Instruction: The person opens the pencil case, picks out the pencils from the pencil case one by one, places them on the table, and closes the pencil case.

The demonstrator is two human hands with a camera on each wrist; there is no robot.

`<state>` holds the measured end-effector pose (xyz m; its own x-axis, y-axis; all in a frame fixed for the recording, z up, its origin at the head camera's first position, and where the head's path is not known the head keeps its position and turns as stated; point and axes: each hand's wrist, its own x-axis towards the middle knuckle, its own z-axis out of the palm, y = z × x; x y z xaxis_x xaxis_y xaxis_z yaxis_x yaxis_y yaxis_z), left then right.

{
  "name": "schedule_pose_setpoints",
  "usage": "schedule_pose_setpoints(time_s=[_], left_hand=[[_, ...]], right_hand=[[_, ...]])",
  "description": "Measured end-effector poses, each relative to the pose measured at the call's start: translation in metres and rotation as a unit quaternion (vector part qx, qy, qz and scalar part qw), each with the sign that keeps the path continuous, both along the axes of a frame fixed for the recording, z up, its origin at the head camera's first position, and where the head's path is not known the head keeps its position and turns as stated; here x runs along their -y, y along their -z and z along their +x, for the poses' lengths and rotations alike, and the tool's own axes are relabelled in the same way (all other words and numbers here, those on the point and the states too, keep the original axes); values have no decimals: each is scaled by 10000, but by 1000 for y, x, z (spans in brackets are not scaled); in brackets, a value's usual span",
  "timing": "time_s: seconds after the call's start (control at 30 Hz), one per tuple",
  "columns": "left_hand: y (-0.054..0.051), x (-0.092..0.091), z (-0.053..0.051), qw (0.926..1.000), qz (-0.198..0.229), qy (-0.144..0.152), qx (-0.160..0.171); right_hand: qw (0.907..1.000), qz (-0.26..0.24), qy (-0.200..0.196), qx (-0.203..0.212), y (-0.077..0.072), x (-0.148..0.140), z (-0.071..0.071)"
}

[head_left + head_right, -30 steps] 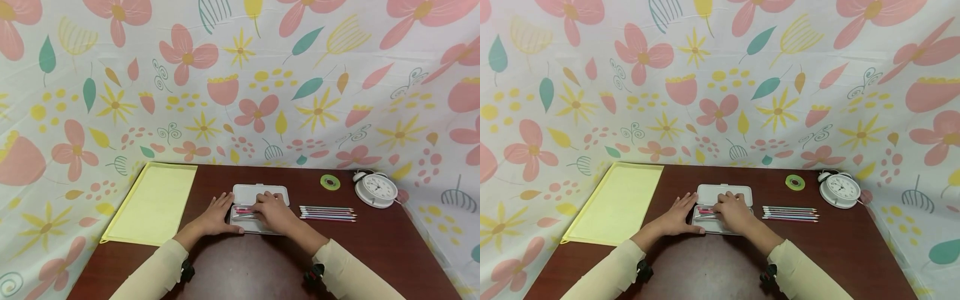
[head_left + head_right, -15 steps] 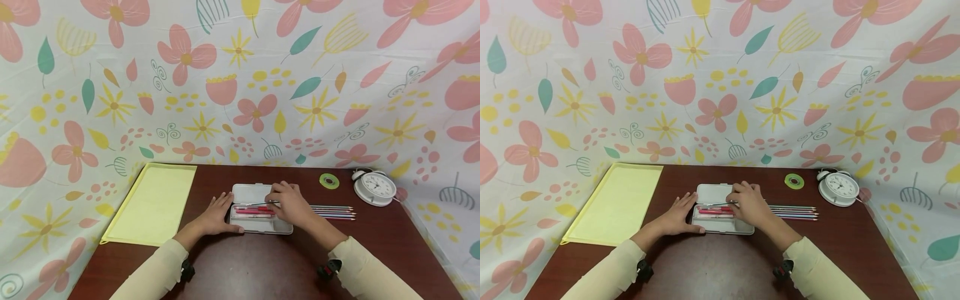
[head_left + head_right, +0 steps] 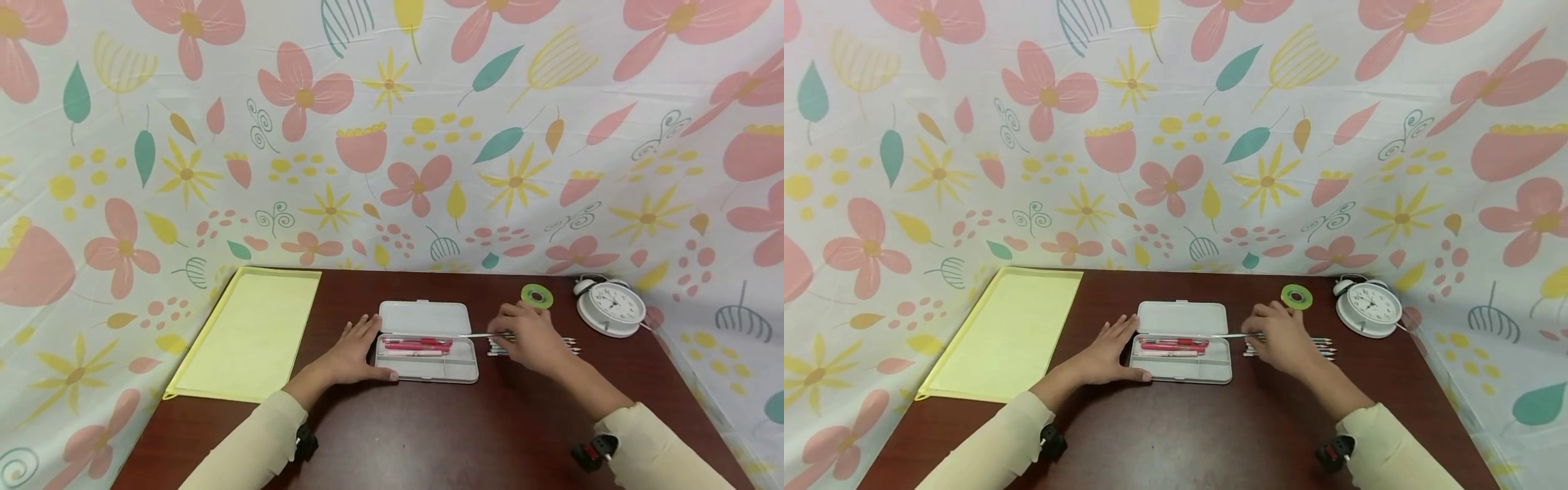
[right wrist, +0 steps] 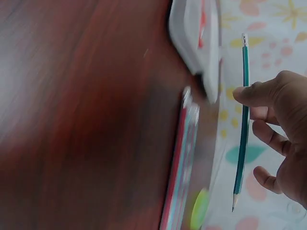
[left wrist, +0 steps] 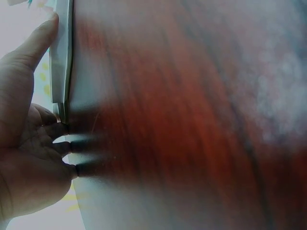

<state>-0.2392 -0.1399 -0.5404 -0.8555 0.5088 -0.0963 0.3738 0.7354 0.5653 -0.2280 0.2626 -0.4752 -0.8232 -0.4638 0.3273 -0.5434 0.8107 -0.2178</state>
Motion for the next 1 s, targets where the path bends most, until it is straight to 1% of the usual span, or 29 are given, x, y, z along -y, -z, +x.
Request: schedule_pose_setpoints(time_s=[0.03,0.1,0.13,0.2,0.23,0.37,0.43,0.47,0.6,0.63,0.7,0.83,0.87,1.0], left_hand=[[-2,-1,1,10000,-28,-3,13],[-9,-2,3,9999,-101,0,111],[-10,-2,4,9998,-169,-5,118],[-6,-1,3,9998,-158,-28,91],[-6,-1,3,9998,-165,-33,97],[11,3,-5,10000,-16,-53,46],[14,3,-6,10000,-39,-49,8],[19,3,-8,10000,-28,-45,-65],[2,0,0,10000,-23,-17,-33],[1,-1,2,10000,-31,9,-79],[-9,-2,6,10000,-61,11,28],[-12,-3,6,9997,-224,-11,24],[-14,-3,6,9996,-269,-24,75],[-11,-2,5,9996,-262,-20,78]], right_hand=[[10000,65,56,0,2,-7,1],[9997,182,172,58,6,-21,4],[9994,237,225,133,8,-27,5],[9985,348,337,262,13,-37,8],[9979,409,394,314,15,-41,9],[9959,559,515,494,21,-50,14],[9954,628,521,506,23,-52,16],[9953,651,511,504,24,-53,16],[9962,694,406,324,28,-56,17],[9965,699,382,249,29,-57,17],[9968,709,350,106,30,-58,17],[9966,762,301,-109,34,-59,17],[9964,780,290,-131,34,-59,17],[9958,869,240,-167,35,-58,19]])
